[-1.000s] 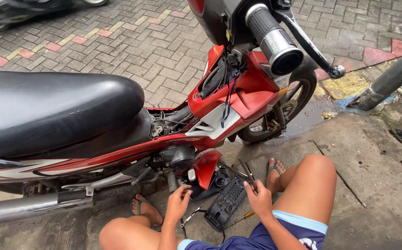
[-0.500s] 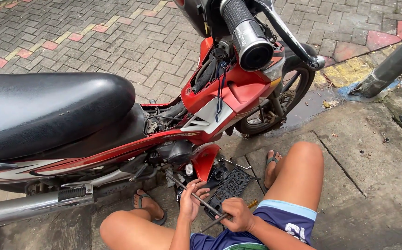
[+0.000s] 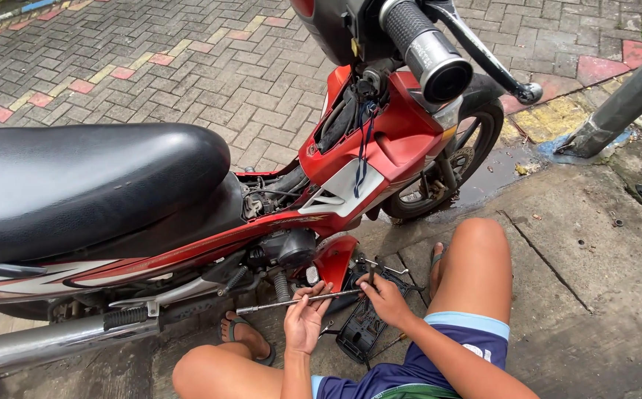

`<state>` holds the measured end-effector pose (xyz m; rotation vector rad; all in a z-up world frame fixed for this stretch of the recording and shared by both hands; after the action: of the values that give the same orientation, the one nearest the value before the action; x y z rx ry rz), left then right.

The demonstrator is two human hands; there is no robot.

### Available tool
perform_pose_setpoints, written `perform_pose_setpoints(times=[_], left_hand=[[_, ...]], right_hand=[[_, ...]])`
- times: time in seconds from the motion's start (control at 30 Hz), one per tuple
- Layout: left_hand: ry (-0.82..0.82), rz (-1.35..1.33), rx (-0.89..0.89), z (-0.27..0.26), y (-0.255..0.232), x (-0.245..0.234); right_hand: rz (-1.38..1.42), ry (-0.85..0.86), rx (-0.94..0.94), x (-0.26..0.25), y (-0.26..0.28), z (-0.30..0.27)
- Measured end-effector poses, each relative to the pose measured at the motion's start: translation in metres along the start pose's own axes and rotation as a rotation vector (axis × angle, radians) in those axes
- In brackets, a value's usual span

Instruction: The person works on a red motorcycle, using a T-handle wrench to tighten bolts on the handlebar area and under the seat. They remove the seat to access the internal components and continue using the wrench on the frame.

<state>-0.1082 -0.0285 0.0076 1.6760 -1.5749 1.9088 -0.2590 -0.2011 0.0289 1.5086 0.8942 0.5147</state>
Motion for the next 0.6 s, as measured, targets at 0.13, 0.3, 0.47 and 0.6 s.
perform_pose_setpoints(times=[0.13,0.3,0.47,0.6], left_hand=[[-0.015,0.067,-0.023,-0.004,0.006,-0.001],[-0.167,0.108,-0.04,0.001,0.009,-0.004],[-0.203,0.056,0.049,0.012,0.018,-0.024],[-0.238,-0.032,0.086,0.015,0.02,-0.036]], right_hand=[[0.183,-0.048,0.152,0.006,-0.025,-0.006],[0.273,-0.014,0.181,0.005,-0.028,-0.008],[0.183,-0.057,0.163,-0.012,0.009,0.003],[0.075,-0.178,-0.053,-0.037,0.077,0.021]])
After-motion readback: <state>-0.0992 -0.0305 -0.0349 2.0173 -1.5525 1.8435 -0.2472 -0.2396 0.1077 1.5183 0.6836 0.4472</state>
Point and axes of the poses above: each hand's wrist, its own z-axis towards the middle knuckle, its own x-axis out of the palm, y = z × x, the point moved 2 cm from there along z, towards the middle knuckle, and after that the axes turned 8 degrees about z, right-handed, at the moved point
